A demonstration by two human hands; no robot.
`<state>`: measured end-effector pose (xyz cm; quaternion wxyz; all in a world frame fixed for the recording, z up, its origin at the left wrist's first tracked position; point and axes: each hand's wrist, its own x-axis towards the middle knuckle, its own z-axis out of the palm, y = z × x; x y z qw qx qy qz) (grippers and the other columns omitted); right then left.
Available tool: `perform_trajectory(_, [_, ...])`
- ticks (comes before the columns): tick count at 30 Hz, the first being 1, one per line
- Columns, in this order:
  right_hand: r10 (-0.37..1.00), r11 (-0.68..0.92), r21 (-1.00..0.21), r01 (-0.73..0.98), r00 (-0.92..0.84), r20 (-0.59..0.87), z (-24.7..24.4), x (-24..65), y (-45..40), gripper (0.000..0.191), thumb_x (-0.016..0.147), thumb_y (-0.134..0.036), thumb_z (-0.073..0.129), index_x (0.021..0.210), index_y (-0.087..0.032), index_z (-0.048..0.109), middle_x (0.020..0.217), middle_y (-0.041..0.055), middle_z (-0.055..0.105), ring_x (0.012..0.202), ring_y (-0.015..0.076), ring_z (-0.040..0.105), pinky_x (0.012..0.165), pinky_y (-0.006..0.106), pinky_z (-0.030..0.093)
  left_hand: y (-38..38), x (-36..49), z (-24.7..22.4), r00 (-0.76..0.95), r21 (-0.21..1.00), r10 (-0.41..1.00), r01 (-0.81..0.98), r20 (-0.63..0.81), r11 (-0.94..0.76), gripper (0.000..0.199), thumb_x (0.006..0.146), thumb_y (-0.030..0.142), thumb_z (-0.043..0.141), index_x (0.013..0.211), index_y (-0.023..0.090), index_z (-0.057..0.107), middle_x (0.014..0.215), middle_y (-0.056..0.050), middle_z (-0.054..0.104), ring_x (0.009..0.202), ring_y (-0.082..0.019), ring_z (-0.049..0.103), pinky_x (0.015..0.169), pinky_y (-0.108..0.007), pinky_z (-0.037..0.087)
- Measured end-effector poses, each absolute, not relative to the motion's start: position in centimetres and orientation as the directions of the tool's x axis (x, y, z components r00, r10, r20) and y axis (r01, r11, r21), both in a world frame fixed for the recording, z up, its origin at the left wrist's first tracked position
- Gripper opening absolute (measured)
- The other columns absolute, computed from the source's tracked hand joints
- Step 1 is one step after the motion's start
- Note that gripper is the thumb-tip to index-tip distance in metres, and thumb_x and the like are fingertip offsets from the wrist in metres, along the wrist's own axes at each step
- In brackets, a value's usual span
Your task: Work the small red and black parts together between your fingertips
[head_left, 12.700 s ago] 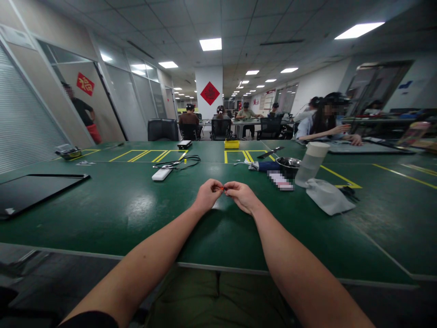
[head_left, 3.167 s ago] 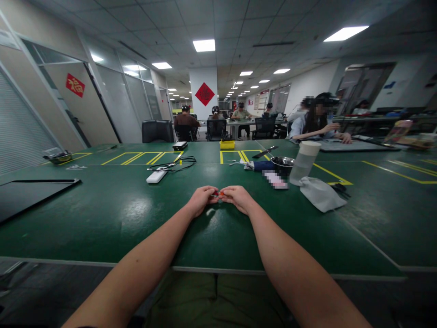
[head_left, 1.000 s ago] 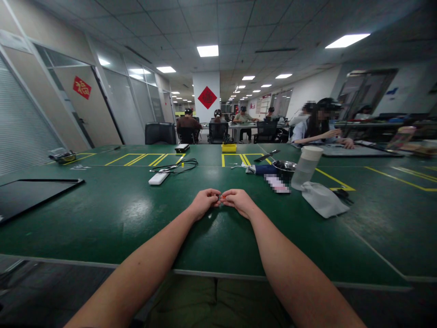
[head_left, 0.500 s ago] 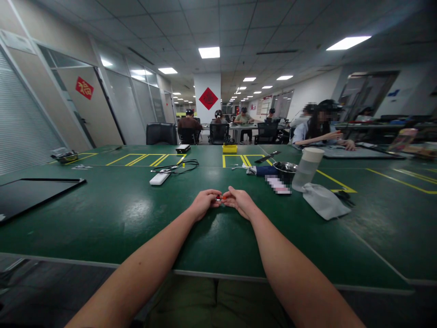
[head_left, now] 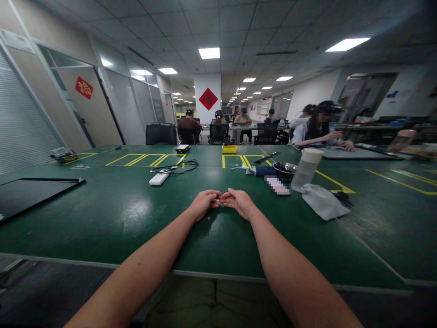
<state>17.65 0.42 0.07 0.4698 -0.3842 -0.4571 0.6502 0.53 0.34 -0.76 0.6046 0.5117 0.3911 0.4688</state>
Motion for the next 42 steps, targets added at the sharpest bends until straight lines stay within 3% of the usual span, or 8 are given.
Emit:
perform_trajectory(6, [0.962,-0.134,-0.959,-0.249,-0.264,-0.066,-0.1,17.7,0.6,0.03,0.088,-0.029,0.046,0.077,-0.009,0.066,0.076,0.0145,0.07,0.069,0.0185,0.069,0.067,0.029,0.054,0.1,0.6,-0.5,0.242,0.986,0.97,-0.159,-0.015,0.055,0.021,0.079,0.016,0.056,0.097,0.011,0.066,0.075,-0.009,0.068,0.06,-0.011,0.063,0.06,-0.022,0.053])
perform_trajectory(10, [0.965,-0.092,-0.969,-0.228,-0.261,-0.03,-0.5,17.7,0.6,0.015,0.079,-0.02,0.057,0.077,-0.01,0.067,0.077,0.013,0.071,0.072,0.0192,0.069,0.071,0.03,0.055,0.0,0.6,-0.4,0.25,0.99,0.968,-0.139,-0.005,0.041,0.023,0.078,0.013,0.054,0.099,0.011,0.065,0.075,-0.009,0.067,0.06,-0.011,0.062,0.06,-0.022,0.052])
perform_trajectory(17, [0.976,-0.019,-0.989,-0.145,-0.216,0.013,-1.1,17.5,0.8,0.013,0.064,-0.004,0.063,0.074,-0.011,0.068,0.077,0.0098,0.071,0.075,0.0172,0.069,0.068,0.024,0.056,-0.4,0.7,-0.4,0.252,0.992,0.96,0.019,0.119,-0.128,0.022,0.069,0.007,0.059,0.09,0.012,0.064,0.066,-0.001,0.062,0.048,-0.006,0.053,0.048,-0.017,0.043])
perform_trajectory(34, [0.973,0.048,-0.99,-0.13,-0.219,0.076,-0.6,17.5,0.2,0.016,0.057,-0.013,0.075,0.07,-0.011,0.064,0.065,0.0038,0.067,0.056,0.0107,0.061,0.055,0.022,0.049,-0.4,0.7,-0.4,0.279,0.994,0.957,-0.096,0.076,-0.051,0.026,0.071,0.004,0.055,0.094,0.012,0.063,0.078,-0.004,0.067,0.065,-0.01,0.063,0.064,-0.022,0.051])
perform_trajectory(39, [0.975,-0.01,-0.983,-0.181,-0.218,0.031,0.0,17.5,-0.1,0.012,0.069,-0.021,0.072,0.068,-0.012,0.063,0.063,0.0048,0.065,0.056,0.0111,0.061,0.056,0.021,0.049,-0.3,0.7,-0.3,0.266,0.993,0.964,-0.12,0.018,0.015,0.023,0.072,0.006,0.057,0.093,0.012,0.063,0.075,-0.006,0.067,0.069,-0.013,0.065,0.068,-0.025,0.053])
perform_trajectory(42, [0.972,-0.059,-0.971,-0.234,-0.235,-0.002,0.0,17.5,0.2,0.025,0.081,-0.034,0.062,0.07,-0.011,0.064,0.065,0.0081,0.066,0.057,0.0126,0.062,0.055,0.022,0.049,-0.2,0.7,-0.3,0.254,0.988,0.967,-0.144,-0.01,0.048,0.023,0.072,0.007,0.056,0.093,0.011,0.063,0.078,-0.008,0.069,0.068,-0.014,0.066,0.068,-0.026,0.054])
